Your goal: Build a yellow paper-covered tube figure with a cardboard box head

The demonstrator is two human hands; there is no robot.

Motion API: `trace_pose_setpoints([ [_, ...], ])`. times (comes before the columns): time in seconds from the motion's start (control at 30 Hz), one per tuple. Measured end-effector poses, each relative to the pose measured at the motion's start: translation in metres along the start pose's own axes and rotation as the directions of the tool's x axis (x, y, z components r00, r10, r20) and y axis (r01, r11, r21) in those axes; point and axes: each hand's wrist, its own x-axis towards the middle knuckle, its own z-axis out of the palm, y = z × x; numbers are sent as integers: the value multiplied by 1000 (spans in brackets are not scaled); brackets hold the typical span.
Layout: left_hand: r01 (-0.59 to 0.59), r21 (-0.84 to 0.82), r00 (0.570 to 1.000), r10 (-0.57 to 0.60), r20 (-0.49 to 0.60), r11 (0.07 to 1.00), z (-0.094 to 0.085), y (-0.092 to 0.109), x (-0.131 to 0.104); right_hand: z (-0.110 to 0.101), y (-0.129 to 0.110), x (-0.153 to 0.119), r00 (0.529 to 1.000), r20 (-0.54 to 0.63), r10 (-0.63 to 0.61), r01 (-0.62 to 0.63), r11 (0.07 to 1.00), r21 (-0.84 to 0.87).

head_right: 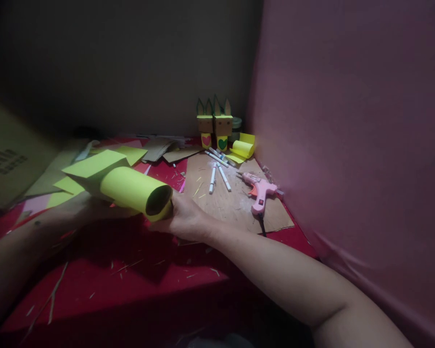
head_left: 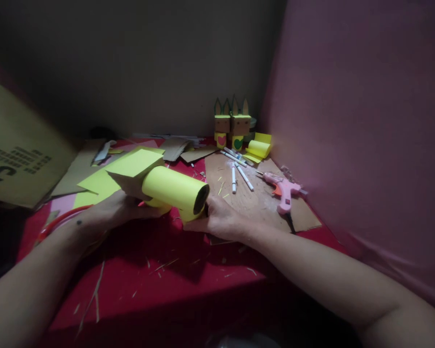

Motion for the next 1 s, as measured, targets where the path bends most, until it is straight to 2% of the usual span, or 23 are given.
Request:
trace_pose_setpoints([
  [0.2, 11, -12, 999, -10, 36, 1000, -2, 8, -3, 1, 3, -1, 998, -6, -59, 59, 998, -38],
  [0.37, 22, -94, 999, -18, 50, 995, -2, 15, -5, 1, 2, -1, 1000, -14, -26, 25, 996, -81],
  [0.73, -2, -114, 999, 7, 36, 993, 0, 12, -7, 0, -4, -5, 1000, -14, -6, 5, 994, -108],
  [1.0, 4, -97, 997, 3, 76, 995, 1, 1, -2, 2, -7, -7, 998, -41, -38, 33, 991, -128],
])
